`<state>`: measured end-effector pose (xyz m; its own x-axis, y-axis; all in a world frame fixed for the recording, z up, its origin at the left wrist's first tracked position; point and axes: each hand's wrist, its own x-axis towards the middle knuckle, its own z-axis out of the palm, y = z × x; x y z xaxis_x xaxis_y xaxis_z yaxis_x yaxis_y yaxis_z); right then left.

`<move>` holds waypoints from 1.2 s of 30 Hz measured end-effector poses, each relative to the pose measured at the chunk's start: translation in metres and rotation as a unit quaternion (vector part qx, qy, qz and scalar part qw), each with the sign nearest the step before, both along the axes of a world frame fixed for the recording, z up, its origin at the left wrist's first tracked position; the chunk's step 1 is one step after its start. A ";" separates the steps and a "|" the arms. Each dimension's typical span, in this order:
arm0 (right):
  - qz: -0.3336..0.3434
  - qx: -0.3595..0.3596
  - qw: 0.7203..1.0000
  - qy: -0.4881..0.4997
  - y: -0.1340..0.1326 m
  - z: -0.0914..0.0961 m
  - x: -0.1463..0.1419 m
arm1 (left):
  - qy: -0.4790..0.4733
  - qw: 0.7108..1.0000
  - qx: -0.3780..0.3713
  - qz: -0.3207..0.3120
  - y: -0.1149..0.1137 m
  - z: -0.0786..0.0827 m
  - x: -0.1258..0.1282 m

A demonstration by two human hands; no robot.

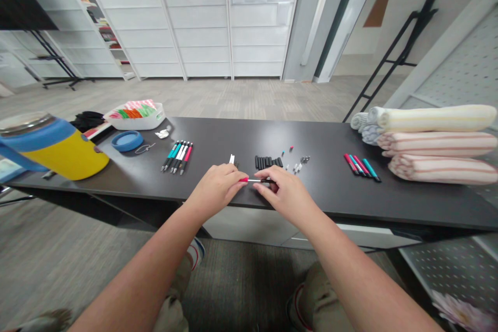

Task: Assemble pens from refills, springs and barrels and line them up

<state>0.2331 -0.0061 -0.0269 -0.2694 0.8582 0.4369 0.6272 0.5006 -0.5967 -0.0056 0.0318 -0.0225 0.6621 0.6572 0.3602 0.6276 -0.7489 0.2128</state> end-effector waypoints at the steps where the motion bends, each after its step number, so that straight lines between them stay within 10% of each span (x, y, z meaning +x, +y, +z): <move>1: 0.000 0.000 1.000 0.005 -0.001 0.001 0.000 | -0.002 1.000 -0.001 0.000 0.000 0.000 0.000; 36: -0.013 -0.032 0.997 0.067 -0.002 0.003 -0.004 | -0.004 0.999 -0.003 -0.033 -0.007 0.005 0.005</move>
<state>0.2295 -0.0084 -0.0243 -0.1895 0.8914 0.4118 0.5524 0.4435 -0.7058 -0.0001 0.0253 -0.0179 0.7007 0.6149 0.3618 0.5755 -0.7869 0.2228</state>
